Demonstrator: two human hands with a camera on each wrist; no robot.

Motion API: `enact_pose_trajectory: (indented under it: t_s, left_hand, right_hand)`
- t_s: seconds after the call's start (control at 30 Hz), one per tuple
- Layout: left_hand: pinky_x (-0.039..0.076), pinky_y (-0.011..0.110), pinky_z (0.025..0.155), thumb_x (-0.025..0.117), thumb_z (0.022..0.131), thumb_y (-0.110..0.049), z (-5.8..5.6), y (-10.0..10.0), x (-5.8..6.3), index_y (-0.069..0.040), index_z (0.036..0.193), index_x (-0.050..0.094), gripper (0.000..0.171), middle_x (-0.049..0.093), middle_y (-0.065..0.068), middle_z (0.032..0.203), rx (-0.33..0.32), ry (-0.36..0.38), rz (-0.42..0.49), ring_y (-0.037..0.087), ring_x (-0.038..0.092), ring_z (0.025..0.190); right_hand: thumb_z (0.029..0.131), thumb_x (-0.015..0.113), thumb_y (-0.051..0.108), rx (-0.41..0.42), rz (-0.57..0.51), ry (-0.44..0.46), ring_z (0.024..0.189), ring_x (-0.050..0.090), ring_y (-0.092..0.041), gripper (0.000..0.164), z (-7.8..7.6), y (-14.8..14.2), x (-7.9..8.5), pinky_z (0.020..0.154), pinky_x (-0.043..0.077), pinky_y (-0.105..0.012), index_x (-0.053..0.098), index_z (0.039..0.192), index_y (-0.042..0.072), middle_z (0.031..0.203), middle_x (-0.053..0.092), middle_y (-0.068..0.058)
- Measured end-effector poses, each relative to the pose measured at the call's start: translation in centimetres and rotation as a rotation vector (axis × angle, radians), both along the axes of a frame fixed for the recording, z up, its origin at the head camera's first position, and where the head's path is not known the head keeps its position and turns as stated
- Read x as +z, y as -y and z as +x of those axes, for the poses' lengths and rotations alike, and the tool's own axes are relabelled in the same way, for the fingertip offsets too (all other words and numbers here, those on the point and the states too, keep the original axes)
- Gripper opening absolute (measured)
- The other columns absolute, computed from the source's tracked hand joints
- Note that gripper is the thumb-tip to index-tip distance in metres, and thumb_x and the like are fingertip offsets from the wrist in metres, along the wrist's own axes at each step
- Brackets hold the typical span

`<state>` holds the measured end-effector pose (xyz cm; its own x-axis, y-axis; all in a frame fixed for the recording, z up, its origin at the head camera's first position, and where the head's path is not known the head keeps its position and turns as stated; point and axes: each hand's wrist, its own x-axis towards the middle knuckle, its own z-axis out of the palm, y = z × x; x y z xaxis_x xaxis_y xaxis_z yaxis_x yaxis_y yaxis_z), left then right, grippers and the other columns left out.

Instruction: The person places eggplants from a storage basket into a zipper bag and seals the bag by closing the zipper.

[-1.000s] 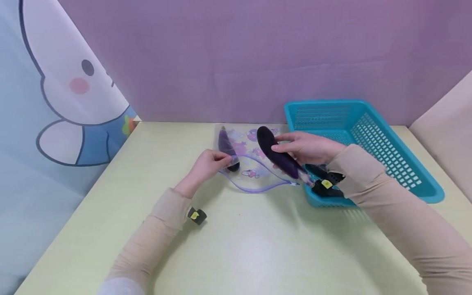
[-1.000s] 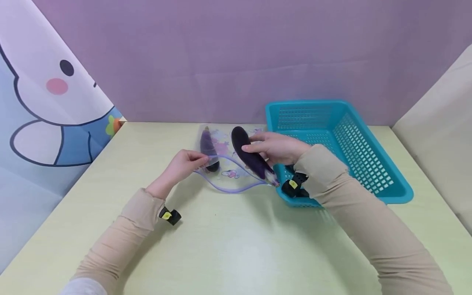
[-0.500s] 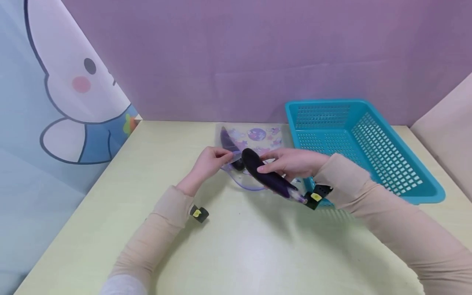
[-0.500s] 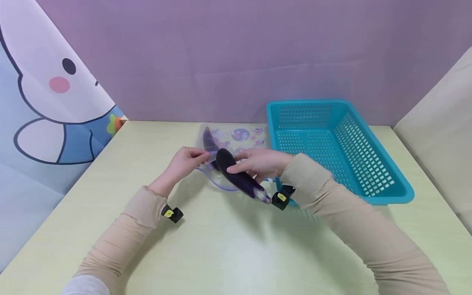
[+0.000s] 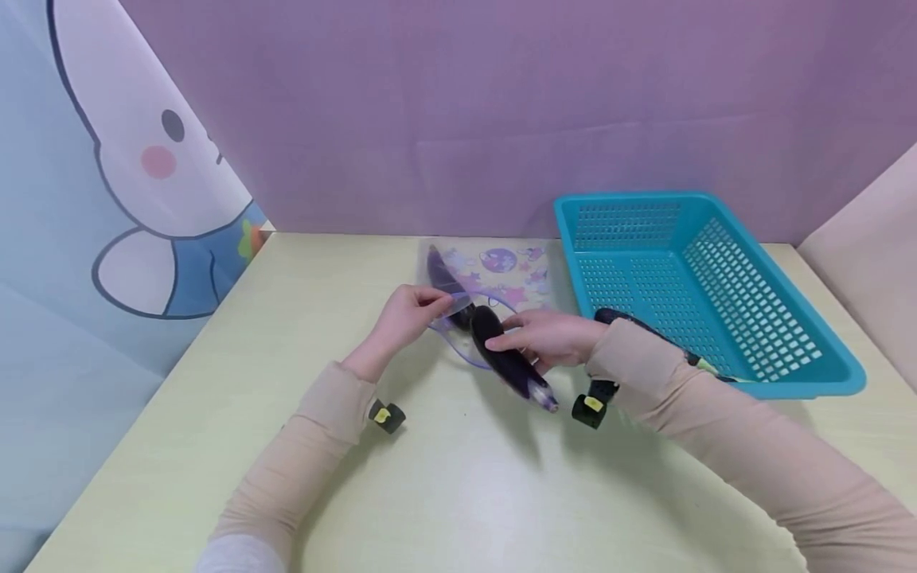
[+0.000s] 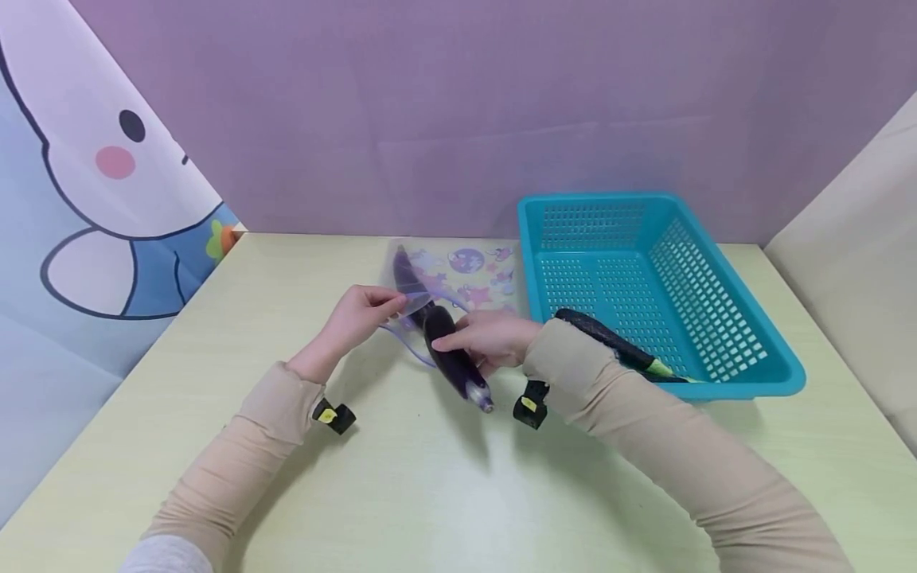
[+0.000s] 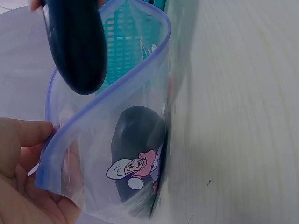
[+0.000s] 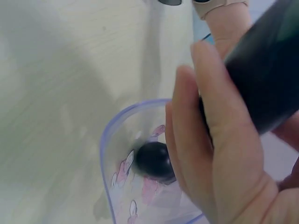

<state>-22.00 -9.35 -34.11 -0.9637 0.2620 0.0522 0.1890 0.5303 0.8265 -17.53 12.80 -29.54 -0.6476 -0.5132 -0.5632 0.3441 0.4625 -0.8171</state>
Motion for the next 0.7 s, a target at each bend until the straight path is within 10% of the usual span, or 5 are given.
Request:
enact_pose_trajectory:
  t_s: [0.7]
  left_hand:
    - [0.045, 0.020, 0.067, 0.058, 0.094, -0.015, 0.3, 0.0, 0.1, 0.001, 0.105, 0.070, 0.023, 0.071, 0.017, 0.099, -0.010, -0.009, 0.007, 0.009, 0.056, 0.074]
  right_hand:
    - [0.102, 0.038, 0.021, -0.254, -0.133, 0.114, 0.095, 0.058, -0.024, 0.047, -0.5, 2.5, -1.0, 0.094, 0.048, -0.045, 0.031, 0.138, -0.008, 0.115, 0.052, -0.019]
